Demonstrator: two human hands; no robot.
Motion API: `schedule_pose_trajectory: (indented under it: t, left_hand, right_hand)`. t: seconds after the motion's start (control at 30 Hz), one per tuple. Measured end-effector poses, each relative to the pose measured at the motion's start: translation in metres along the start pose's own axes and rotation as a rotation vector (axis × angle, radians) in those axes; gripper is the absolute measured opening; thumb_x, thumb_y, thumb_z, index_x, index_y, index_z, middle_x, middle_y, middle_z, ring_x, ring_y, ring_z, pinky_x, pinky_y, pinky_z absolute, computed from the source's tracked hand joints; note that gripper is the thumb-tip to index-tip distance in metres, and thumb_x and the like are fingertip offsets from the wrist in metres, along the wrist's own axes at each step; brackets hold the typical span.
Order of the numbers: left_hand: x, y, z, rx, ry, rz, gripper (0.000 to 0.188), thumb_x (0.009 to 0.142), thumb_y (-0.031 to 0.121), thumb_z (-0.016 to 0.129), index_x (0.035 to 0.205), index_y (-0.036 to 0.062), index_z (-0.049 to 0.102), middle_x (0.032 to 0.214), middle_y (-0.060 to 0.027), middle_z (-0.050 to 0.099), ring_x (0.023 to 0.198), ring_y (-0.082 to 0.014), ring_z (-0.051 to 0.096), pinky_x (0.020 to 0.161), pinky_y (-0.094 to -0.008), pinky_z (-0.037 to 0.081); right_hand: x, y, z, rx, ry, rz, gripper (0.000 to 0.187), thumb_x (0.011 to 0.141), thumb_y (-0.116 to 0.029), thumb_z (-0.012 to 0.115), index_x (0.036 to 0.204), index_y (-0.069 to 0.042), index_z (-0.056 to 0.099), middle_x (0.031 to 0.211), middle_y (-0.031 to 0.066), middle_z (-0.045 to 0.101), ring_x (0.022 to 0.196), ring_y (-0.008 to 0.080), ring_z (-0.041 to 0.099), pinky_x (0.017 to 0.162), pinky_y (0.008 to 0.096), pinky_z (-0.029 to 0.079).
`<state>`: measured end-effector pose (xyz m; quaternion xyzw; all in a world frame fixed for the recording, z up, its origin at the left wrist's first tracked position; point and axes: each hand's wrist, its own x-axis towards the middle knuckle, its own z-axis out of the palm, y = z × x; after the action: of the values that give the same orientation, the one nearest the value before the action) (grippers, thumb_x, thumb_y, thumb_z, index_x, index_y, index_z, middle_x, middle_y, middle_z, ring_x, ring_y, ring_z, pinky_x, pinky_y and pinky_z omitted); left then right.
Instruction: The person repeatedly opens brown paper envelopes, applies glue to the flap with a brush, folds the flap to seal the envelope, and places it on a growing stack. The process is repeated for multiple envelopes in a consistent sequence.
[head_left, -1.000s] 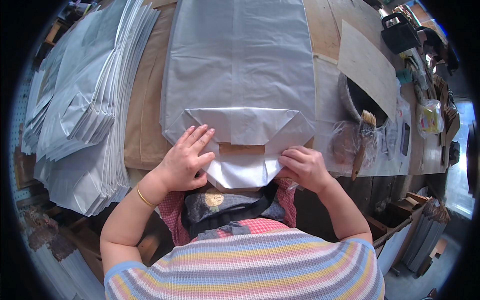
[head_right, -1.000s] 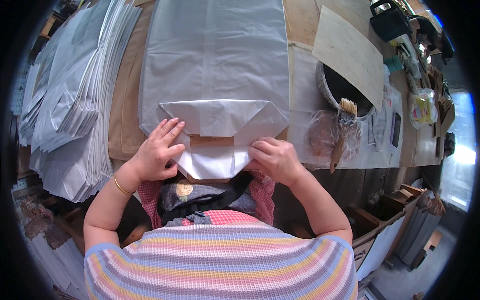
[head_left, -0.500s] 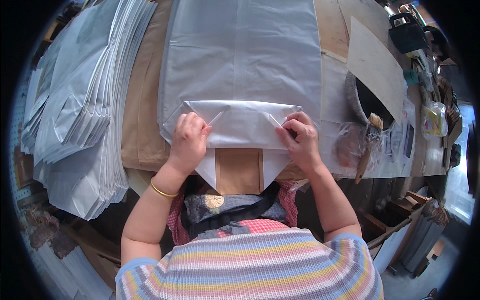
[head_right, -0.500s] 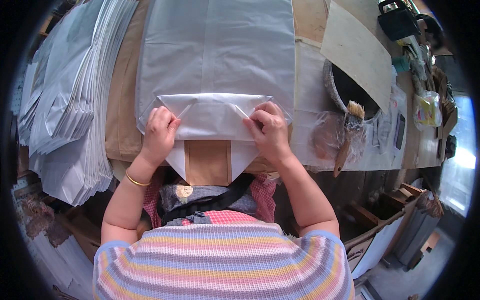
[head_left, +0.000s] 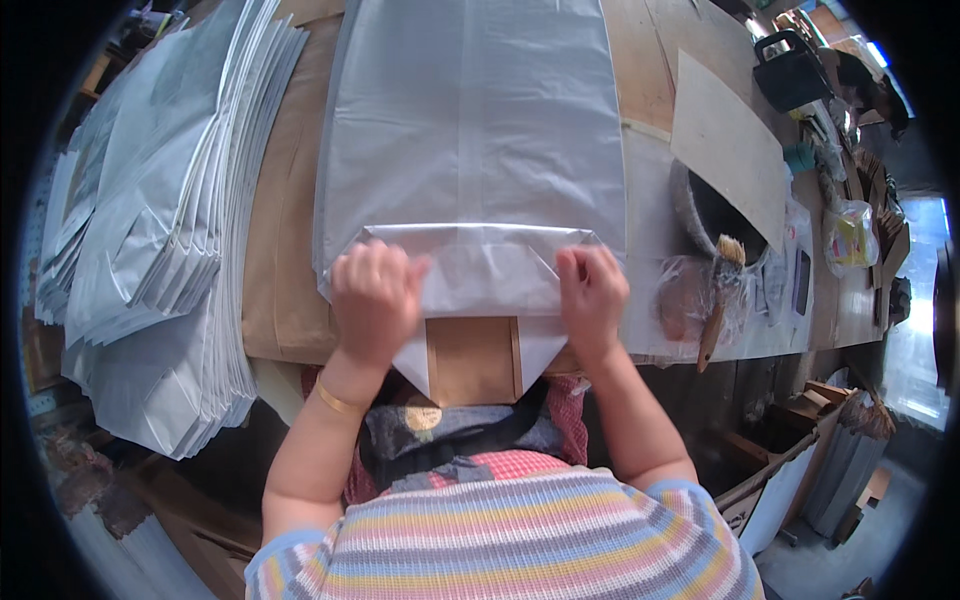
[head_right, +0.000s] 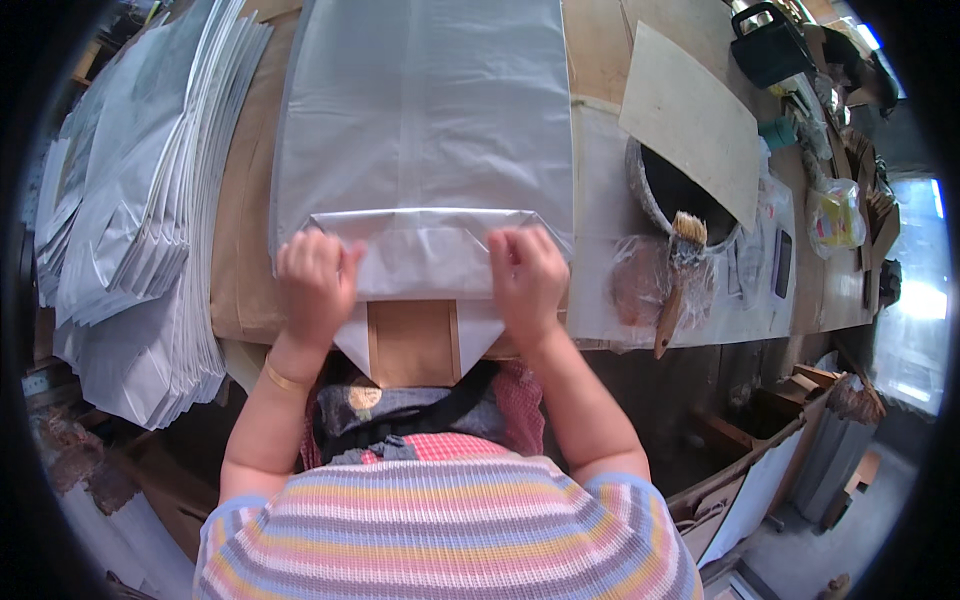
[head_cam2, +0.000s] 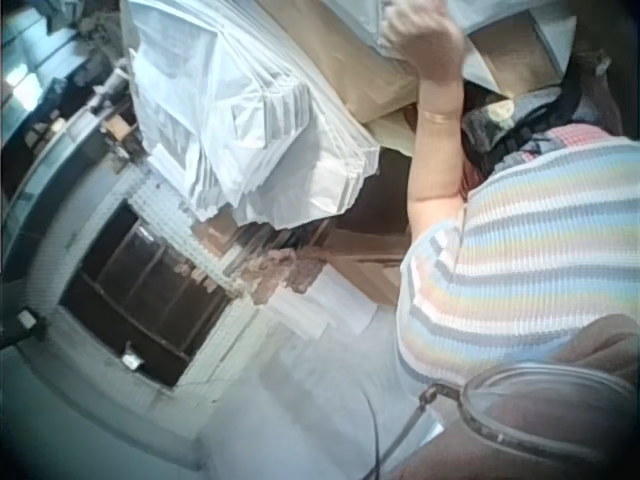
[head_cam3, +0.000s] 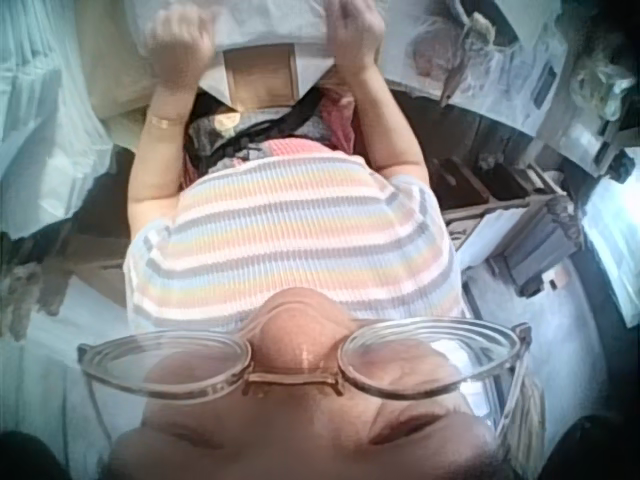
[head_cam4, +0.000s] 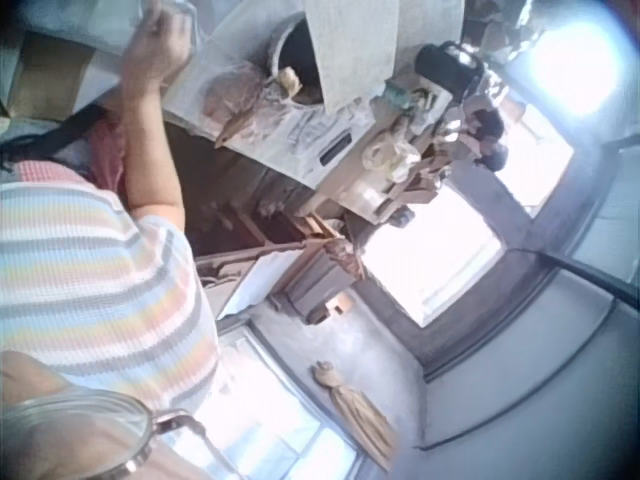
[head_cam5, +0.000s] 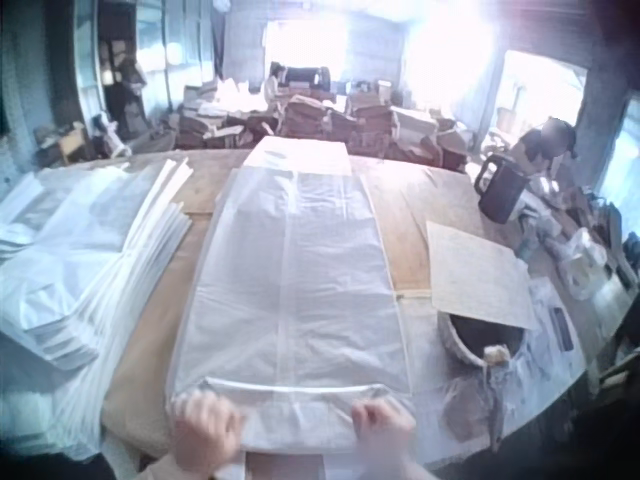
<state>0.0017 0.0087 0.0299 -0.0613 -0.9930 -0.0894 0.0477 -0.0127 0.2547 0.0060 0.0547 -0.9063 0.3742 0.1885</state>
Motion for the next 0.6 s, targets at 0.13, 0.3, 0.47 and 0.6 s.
schedule_pose_trajectory:
  t: [0.13, 0.3, 0.47, 0.6]
  left_hand:
    - [-0.015, 0.020, 0.007, -0.068, -0.181, 0.452, 0.066, 0.082, 0.024, 0.059, 0.140, -0.0042, 0.043, 0.147, -0.0201, 0.042, 0.142, -0.0296, 0.032, 0.120, -0.0437, 0.018]
    - [-0.005, 0.000, 0.008, 0.005, -0.312, 0.263, 0.100, 0.075, 0.046, 0.065, 0.149, -0.0069, 0.022, 0.158, -0.0215, 0.017, 0.149, -0.0293, 0.015, 0.121, -0.0424, 0.011]
    - [-0.011, 0.029, 0.008, 0.138, -0.329, 0.208, 0.098, 0.075, 0.042, 0.064, 0.147, -0.0112, 0.022, 0.156, -0.0268, 0.018, 0.148, -0.0344, 0.016, 0.121, -0.0445, 0.011]
    - [-0.012, 0.015, 0.022, -0.016, -0.255, 0.276, 0.097, 0.072, 0.036, 0.064, 0.147, -0.0104, 0.023, 0.157, -0.0258, 0.019, 0.147, -0.0346, 0.017, 0.121, -0.0447, 0.013]
  right_hand:
    - [-0.023, -0.052, 0.018, -0.056, -0.536, -0.315, 0.080, 0.074, -0.017, 0.072, 0.144, 0.000, 0.037, 0.147, 0.0217, 0.040, 0.141, 0.0337, 0.034, 0.118, 0.0454, 0.023]
    - [-0.021, -0.039, -0.002, -0.279, -0.519, -0.141, 0.087, 0.081, -0.039, 0.069, 0.146, 0.006, 0.031, 0.151, 0.0225, 0.035, 0.143, 0.0333, 0.029, 0.119, 0.0437, 0.017]
    - [-0.019, -0.038, -0.011, -0.289, -0.525, -0.232, 0.083, 0.077, -0.034, 0.073, 0.140, 0.007, 0.039, 0.144, 0.0215, 0.044, 0.138, 0.0328, 0.038, 0.117, 0.0439, 0.025]
    - [-0.014, -0.040, -0.011, -0.202, -0.499, -0.203, 0.077, 0.076, -0.030, 0.075, 0.136, 0.008, 0.045, 0.137, 0.0220, 0.051, 0.134, 0.0340, 0.044, 0.114, 0.0441, 0.030]
